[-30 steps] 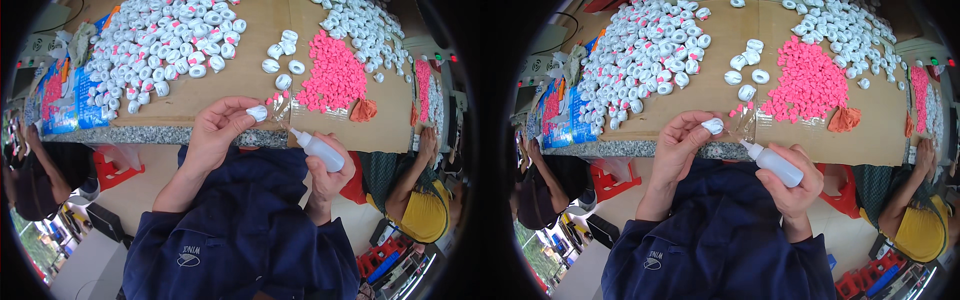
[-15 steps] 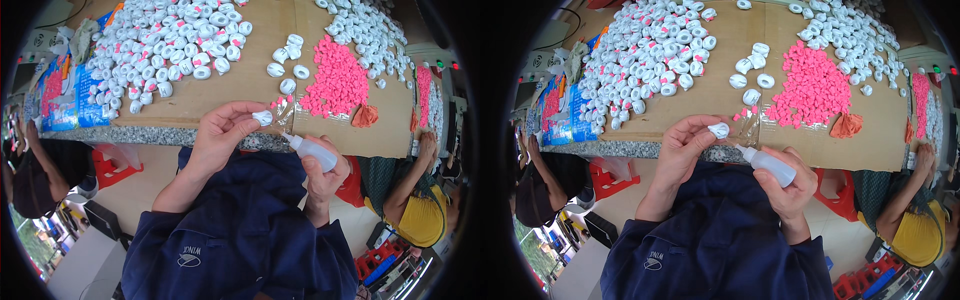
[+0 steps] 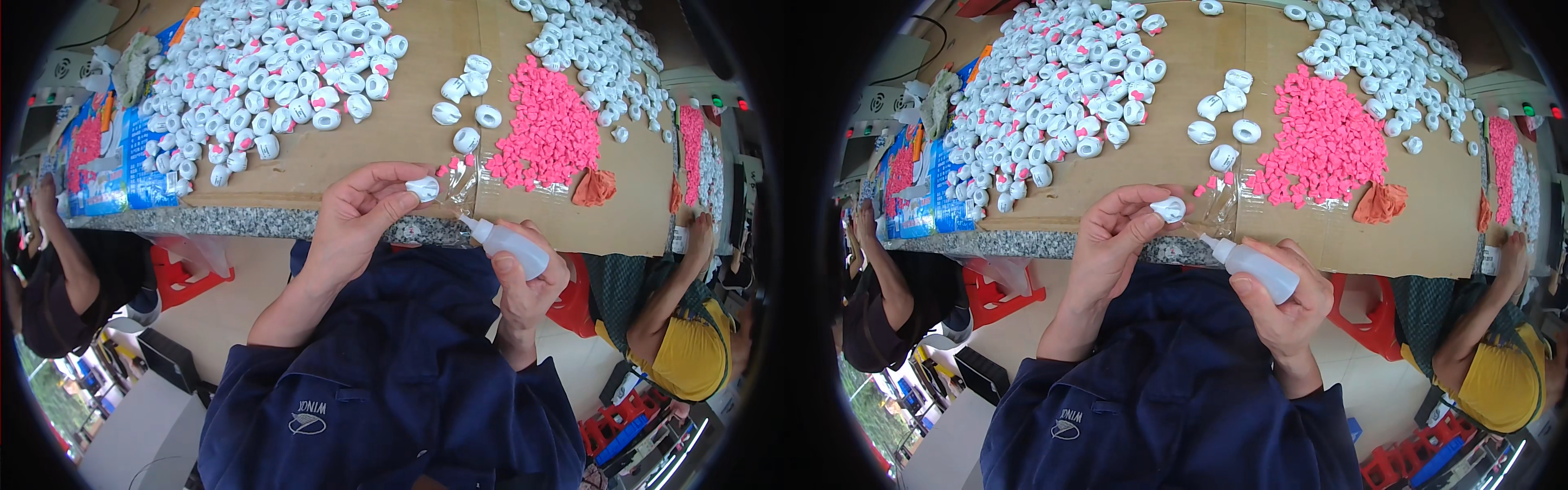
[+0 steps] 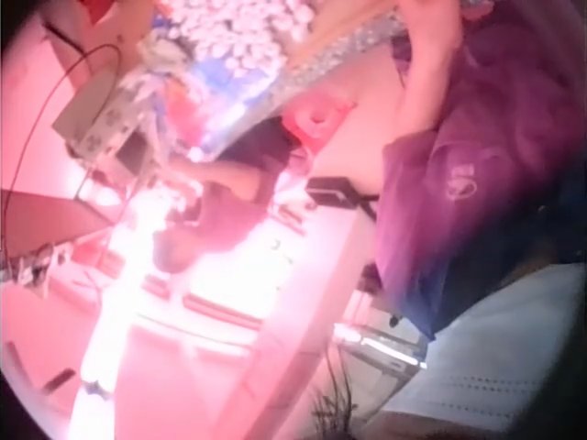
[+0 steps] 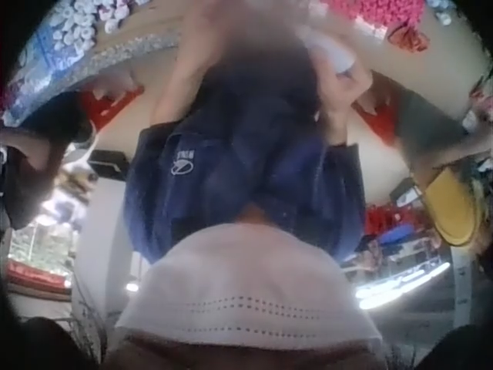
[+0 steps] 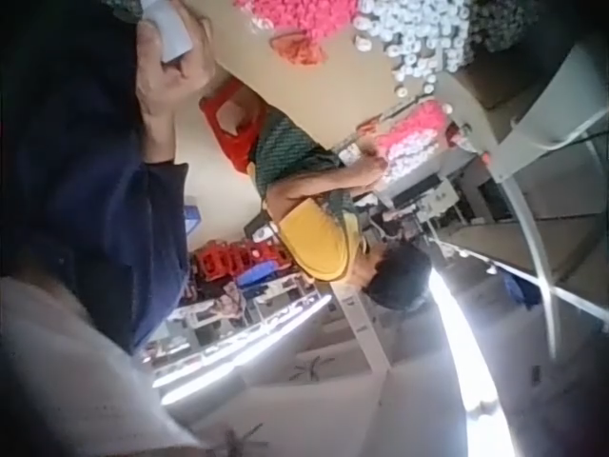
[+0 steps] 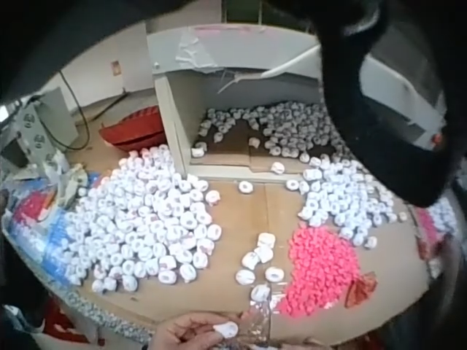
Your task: Assembling small plastic toy components by applying glue from a bottle.
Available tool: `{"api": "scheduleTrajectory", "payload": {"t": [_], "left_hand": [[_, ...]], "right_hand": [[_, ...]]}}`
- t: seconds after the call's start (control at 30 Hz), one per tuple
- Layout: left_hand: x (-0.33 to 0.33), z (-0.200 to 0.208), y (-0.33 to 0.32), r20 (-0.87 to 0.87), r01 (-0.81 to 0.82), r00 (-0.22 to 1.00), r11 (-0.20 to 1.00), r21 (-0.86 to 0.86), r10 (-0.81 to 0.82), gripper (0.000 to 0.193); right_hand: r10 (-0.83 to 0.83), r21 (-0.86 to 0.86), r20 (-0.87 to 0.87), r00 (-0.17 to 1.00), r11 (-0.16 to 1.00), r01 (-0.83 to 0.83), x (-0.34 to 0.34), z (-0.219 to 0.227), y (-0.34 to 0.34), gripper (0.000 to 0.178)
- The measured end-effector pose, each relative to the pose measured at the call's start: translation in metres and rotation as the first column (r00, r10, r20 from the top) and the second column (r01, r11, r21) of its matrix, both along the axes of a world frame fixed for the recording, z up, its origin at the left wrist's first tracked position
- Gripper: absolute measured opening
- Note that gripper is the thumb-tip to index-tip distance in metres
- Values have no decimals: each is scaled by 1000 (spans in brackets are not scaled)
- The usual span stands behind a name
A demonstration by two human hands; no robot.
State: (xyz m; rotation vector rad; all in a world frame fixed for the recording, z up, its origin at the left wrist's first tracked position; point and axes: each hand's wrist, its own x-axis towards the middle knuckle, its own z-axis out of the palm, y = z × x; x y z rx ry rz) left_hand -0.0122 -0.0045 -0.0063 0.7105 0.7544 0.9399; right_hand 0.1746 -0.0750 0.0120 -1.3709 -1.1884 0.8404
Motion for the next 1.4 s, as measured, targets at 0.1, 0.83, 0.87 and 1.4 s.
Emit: {"api": "scheduleTrajectory", "payload": {"t": [0.1,0.83,0.87,1.4], "left_hand": [[-1,0,-1,-9,4,1000,1000,8,-4,21],[13,4,-22,-26,113,993,992,-58,-115,25],[14,5,-22,-24,121,992,991,-59,-122,25],[27,3,-27,1,148,989,989,-10,-148,28]], "right_hand": [[-25,3,-3,1000,1000,25,4,-2,-2,34],[-218,43,98,971,976,214,35,-18,0,26],[-248,70,273,930,969,238,42,-18,5,21],[-207,56,363,909,978,200,27,2,-11,16]]}}
